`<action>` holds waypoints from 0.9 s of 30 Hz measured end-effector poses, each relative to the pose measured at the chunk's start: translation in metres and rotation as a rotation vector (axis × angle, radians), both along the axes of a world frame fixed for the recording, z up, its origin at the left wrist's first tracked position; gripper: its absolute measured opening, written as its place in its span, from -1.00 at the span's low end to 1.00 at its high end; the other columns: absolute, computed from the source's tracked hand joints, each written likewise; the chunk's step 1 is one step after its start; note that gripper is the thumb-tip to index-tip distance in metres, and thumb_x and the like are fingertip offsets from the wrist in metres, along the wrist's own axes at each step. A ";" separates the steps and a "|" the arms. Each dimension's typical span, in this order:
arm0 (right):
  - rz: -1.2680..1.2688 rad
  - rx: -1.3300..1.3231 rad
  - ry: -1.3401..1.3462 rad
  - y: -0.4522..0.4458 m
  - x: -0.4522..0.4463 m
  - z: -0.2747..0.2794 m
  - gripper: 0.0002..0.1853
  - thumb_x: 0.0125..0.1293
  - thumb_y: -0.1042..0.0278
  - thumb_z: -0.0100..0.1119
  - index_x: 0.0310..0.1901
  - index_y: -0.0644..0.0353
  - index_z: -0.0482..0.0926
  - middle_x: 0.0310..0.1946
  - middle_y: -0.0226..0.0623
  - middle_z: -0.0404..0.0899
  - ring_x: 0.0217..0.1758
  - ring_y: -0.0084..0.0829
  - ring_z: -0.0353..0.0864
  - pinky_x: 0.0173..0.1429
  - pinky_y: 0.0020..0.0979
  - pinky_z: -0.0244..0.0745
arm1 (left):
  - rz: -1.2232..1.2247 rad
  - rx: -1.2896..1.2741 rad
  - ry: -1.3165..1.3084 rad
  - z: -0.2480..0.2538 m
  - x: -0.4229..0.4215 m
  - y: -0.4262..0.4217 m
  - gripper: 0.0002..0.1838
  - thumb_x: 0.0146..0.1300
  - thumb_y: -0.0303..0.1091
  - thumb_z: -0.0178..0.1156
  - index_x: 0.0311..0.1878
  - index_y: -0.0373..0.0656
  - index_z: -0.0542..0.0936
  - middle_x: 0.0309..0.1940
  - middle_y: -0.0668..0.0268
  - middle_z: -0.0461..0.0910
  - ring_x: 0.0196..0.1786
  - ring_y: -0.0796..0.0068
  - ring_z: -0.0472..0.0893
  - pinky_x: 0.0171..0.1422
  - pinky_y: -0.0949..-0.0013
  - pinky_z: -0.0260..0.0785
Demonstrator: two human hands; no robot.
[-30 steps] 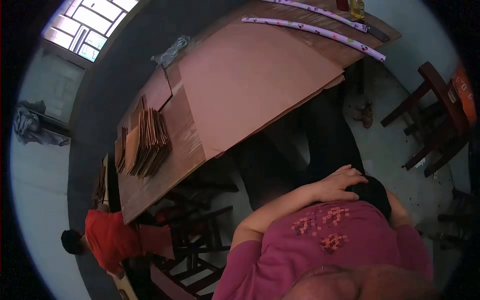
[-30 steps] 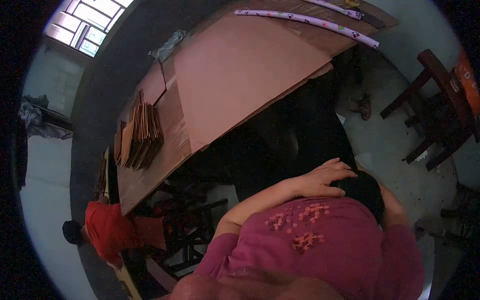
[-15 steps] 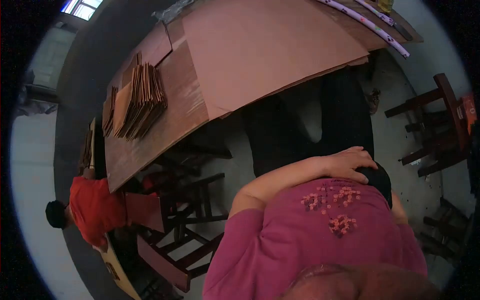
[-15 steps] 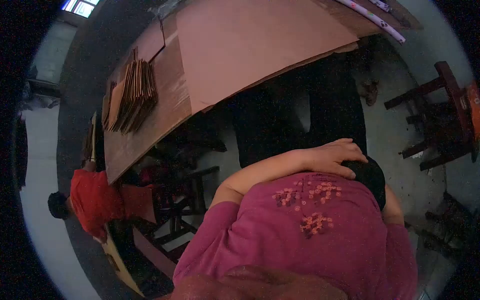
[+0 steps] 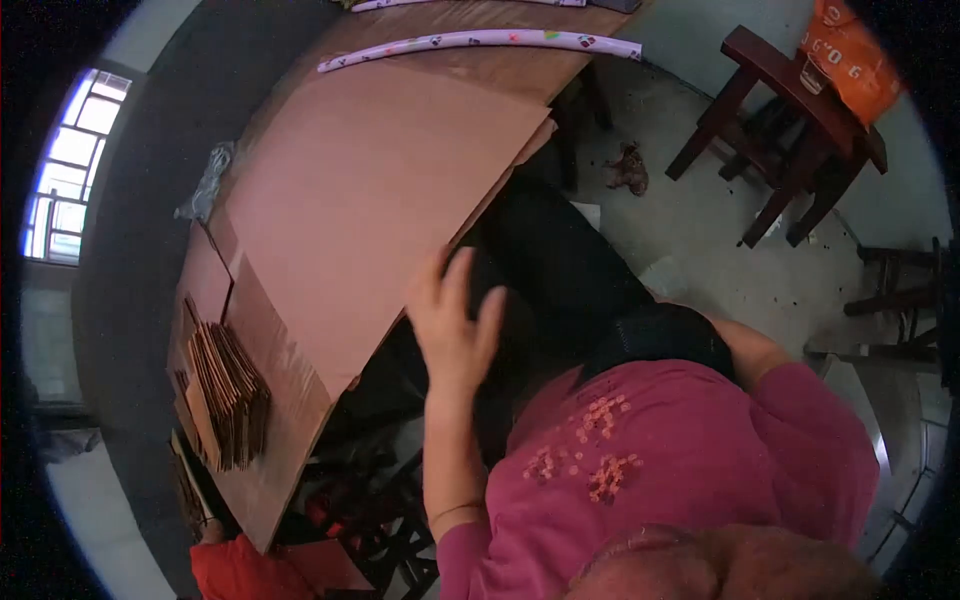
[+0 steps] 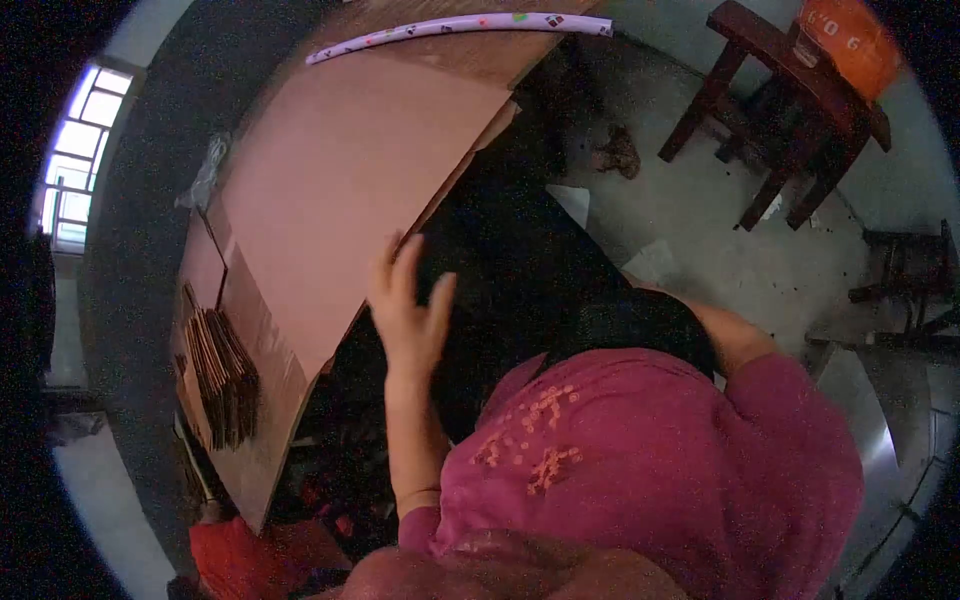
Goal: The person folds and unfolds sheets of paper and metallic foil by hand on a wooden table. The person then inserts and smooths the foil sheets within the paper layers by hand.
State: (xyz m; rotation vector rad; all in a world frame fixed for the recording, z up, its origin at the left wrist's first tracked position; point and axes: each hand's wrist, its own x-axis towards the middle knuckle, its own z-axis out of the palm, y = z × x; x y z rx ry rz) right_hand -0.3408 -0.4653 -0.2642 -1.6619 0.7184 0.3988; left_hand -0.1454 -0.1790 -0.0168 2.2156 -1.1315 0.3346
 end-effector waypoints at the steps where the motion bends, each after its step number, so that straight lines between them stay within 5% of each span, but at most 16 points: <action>1: 0.022 -0.062 0.025 -0.004 -0.004 -0.011 -0.56 0.40 0.01 0.15 0.10 0.19 0.56 -0.06 -0.19 0.62 -0.01 -0.30 0.60 0.09 -0.27 0.48 | 0.092 0.020 -0.101 0.003 0.020 0.012 -0.39 0.22 -0.26 0.37 0.34 -0.12 0.47 0.34 -0.02 0.38 0.38 -0.10 0.35 0.46 -0.02 0.17; 5: 0.101 -0.240 0.113 -0.018 -0.030 -0.049 -0.58 0.40 0.04 0.15 0.08 0.20 0.57 -0.08 -0.19 0.63 -0.03 -0.30 0.61 0.07 -0.27 0.48 | 0.301 0.308 -0.111 0.009 0.074 0.035 -0.24 0.32 0.18 0.19 0.51 0.08 0.30 0.51 -0.07 0.16 0.54 -0.19 0.11 0.54 -0.25 -0.06; 8: 0.138 -0.317 0.169 -0.025 -0.053 -0.075 -0.60 0.40 0.05 0.16 0.07 0.20 0.58 -0.10 -0.18 0.64 -0.04 -0.30 0.61 0.06 -0.27 0.49 | 0.279 0.588 0.063 0.020 0.083 0.031 -0.19 0.30 0.20 0.22 0.54 0.13 0.27 0.54 -0.09 0.11 0.57 -0.22 0.05 0.56 -0.25 -0.09; 16: 0.174 -0.393 0.231 -0.022 -0.083 -0.101 -0.64 0.40 0.10 0.16 0.03 0.21 0.60 -0.15 -0.18 0.66 -0.08 -0.30 0.62 0.02 -0.28 0.50 | 0.147 0.445 0.152 0.011 0.116 0.041 -0.30 0.39 0.12 0.14 0.51 0.08 0.32 0.54 -0.11 0.10 0.59 -0.17 0.05 0.58 -0.17 -0.08; 18: 0.186 -0.409 0.228 -0.023 -0.086 -0.105 -0.65 0.41 0.11 0.16 0.02 0.21 0.61 -0.17 -0.18 0.66 -0.09 -0.30 0.63 0.01 -0.28 0.50 | 0.209 0.519 0.182 0.017 0.121 0.038 -0.34 0.43 0.04 0.10 0.52 0.02 0.32 0.56 -0.08 0.08 0.59 -0.08 0.08 0.58 0.02 0.04; 27: 0.257 -0.463 0.224 -0.014 -0.089 -0.116 -0.70 0.41 0.16 0.17 -0.02 0.22 0.63 -0.22 -0.18 0.68 -0.14 -0.30 0.64 -0.03 -0.28 0.51 | 0.234 0.482 0.142 0.007 0.143 0.039 -0.26 0.34 0.18 0.16 0.51 0.10 0.33 0.53 -0.13 0.12 0.58 -0.15 0.08 0.59 -0.07 -0.04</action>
